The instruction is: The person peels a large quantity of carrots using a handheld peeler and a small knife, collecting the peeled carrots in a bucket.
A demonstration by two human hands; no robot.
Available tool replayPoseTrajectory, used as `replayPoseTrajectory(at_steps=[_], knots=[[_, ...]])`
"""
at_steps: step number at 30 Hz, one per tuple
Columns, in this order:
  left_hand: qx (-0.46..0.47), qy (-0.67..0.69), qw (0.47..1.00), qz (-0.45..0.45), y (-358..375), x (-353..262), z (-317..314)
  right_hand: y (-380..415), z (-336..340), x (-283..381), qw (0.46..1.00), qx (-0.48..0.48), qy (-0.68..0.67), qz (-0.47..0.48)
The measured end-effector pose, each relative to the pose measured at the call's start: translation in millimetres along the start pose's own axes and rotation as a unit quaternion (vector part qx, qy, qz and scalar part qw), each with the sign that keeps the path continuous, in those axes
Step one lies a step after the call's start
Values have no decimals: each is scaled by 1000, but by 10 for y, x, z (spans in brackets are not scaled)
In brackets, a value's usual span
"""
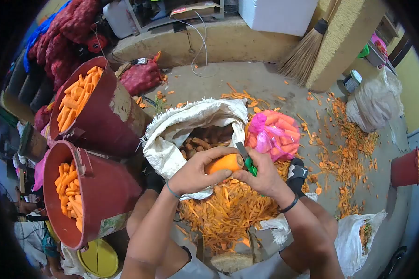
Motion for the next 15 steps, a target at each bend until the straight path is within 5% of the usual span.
replayPoseTrajectory(at_steps=[15], knots=[[-1,-218,969,-113,-62,-199,-27,93,-25,-73,1000,-2,-7,6]])
Point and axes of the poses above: each hand's wrist, its own y-axis away from the middle knuckle, its own z-axis out of the back of the hand, x = y × z, the point moved 8 cm from there along -y, towards the middle knuckle, and after that the axes turned 5 degrees about x, right-handed, at the moved point
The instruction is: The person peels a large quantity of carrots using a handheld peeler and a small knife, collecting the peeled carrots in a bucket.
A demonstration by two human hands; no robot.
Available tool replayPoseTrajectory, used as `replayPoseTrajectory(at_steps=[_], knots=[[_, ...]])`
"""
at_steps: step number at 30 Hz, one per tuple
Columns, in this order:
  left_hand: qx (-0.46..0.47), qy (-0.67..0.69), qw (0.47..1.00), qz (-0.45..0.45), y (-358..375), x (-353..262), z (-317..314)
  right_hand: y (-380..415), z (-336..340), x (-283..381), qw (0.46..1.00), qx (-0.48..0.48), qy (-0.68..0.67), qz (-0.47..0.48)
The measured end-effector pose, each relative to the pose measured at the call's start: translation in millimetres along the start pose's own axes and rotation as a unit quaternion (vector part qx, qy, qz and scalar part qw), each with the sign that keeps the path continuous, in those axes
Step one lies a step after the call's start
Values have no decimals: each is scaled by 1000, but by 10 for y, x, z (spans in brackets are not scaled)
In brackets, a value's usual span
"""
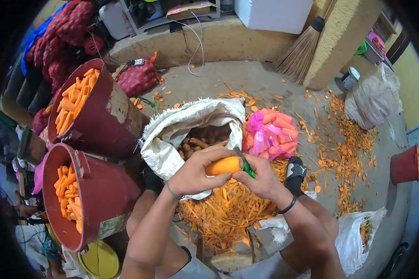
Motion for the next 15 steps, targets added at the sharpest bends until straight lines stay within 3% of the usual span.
replayPoseTrajectory(at_steps=[11,14,15], knots=[[-14,-28,999,3,18,70,-20,125,-142,-30,999,-32,22,-2],[-65,-3,998,27,100,96,178,130,-110,-38,995,-60,68,33],[-113,66,990,58,166,158,324,118,-52,-14,993,-75,81,44]])
Point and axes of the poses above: each hand's wrist, its own y-axis away from the middle knuckle, its own z-axis out of the back of the hand, x = y × z, the point moved 8 cm from there along -y, towards the middle knuckle, and after that the axes turned 5 degrees about x, right-handed, at the moved point
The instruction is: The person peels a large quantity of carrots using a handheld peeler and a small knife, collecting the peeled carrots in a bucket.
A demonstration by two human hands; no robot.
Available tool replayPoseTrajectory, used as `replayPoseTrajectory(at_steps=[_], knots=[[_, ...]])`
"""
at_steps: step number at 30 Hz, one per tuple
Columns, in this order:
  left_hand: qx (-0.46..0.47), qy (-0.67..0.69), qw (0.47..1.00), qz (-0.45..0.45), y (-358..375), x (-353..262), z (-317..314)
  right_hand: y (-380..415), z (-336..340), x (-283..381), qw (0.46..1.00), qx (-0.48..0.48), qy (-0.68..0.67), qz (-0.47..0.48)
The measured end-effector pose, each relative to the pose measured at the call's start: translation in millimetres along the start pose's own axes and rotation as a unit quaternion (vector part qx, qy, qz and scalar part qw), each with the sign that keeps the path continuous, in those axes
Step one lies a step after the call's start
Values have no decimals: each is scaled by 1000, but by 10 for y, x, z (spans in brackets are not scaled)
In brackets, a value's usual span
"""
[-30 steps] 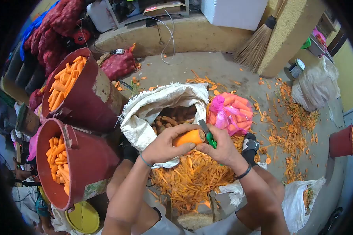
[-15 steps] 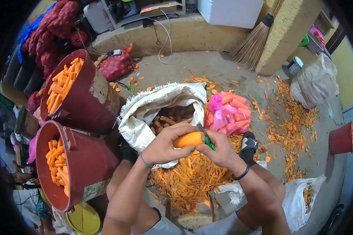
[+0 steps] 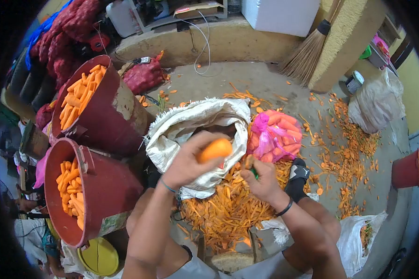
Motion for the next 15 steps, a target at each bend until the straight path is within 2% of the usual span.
replayPoseTrajectory(at_steps=[1,2,3,4,5,6,7,8,9,11,13,15], knots=[[-66,18,998,6,47,61,261,-22,69,10,1000,-16,14,11],[-150,33,988,36,124,119,573,-25,133,38,996,-23,50,73],[-213,41,975,48,217,162,938,-42,199,145,991,-35,86,96],[-296,114,948,10,370,96,1258,-51,272,317,984,-48,122,118],[-346,249,900,-88,528,52,1590,-45,324,436,976,-61,156,140],[-388,263,868,-165,807,-43,1892,-29,306,415,976,-22,168,137],[-378,287,834,-282,1063,-117,2215,-8,294,429,970,-9,201,135],[-399,360,782,-316,1319,-166,2443,17,270,447,964,3,232,132],[-359,357,796,-332,1375,-355,2452,26,229,452,956,15,262,128],[-541,275,749,-268,1627,-217,2394,-30,224,407,969,-1,228,93],[-416,231,846,-242,1262,-119,1981,-94,247,301,975,-1,215,58],[-350,207,897,-173,844,-33,1512,-135,307,98,975,10,222,20]])
Point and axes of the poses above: each hand's wrist, its own y-axis away from the middle knuckle, its own z-axis out of the back of the hand, x = y × z, the point moved 8 cm from there along -y, towards the middle knuckle, and after that the axes turned 5 degrees about x, right-handed, at the moved point
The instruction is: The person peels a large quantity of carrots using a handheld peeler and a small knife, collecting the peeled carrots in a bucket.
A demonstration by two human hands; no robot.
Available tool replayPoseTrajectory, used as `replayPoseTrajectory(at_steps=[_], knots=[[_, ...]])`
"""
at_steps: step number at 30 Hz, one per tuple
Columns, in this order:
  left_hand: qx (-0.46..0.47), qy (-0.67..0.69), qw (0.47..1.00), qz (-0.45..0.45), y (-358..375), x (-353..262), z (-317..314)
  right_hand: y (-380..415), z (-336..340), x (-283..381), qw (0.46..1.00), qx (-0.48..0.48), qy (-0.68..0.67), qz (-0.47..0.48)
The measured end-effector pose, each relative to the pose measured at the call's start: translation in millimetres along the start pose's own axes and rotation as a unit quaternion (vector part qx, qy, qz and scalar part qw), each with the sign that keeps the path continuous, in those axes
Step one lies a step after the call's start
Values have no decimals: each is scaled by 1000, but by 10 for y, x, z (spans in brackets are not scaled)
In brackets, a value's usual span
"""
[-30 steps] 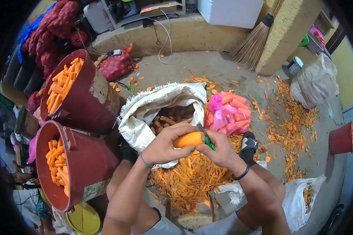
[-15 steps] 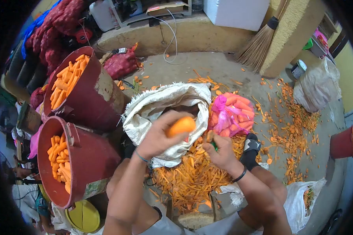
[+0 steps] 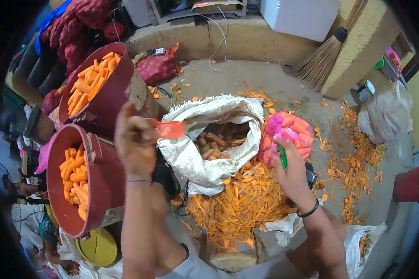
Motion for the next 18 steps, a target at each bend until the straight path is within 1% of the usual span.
replayPoseTrajectory(at_steps=[1,2,3,4,6,7,8,10,11,12,13,14,15,16,17,18], knots=[[12,15,999,42,47,173,-291,-10,-84,-114,991,22,-122,-57],[42,50,995,75,101,292,-566,-17,-207,-183,963,43,-242,-113],[71,83,988,109,162,409,-841,-14,-338,-210,917,62,-358,-167],[117,135,975,134,234,487,-1071,-38,-406,-141,885,52,-429,-172],[162,173,958,160,354,653,-1362,-54,-538,-3,806,32,-563,-181],[169,132,959,186,395,697,-1456,-38,-540,-15,799,49,-563,-206],[180,129,959,178,391,704,-1505,-20,-541,-27,791,65,-563,-230],[203,123,958,161,333,730,-1604,8,-441,-215,826,50,-491,-271],[234,160,938,200,312,738,-1626,28,-392,-398,811,-9,-506,-294],[216,46,956,193,249,821,-1540,12,-247,-494,830,-39,-478,-285],[195,-71,961,182,193,950,-1421,-5,-83,-581,847,-68,-451,-274],[171,-188,952,168,122,1068,-1295,-23,66,-650,862,-99,-424,-261],[164,-220,943,188,72,1242,-1193,-42,170,-695,880,-113,-395,-238],[174,-269,924,211,46,1497,-1073,-53,257,-739,897,-130,-365,-215],[203,-374,887,177,39,1791,-917,-76,329,-707,912,-138,-336,-190],[231,-433,857,159,101,2309,-647,-97,399,-674,926,-148,-307,-165]])
Point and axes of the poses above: each hand's wrist, its own y-axis away from the middle knuckle, its own z-axis out of the back of the hand, x = y × z, the point moved 8 cm from there along -y, towards the middle knuckle, and after that the axes turned 5 degrees about x, right-handed, at the moved point
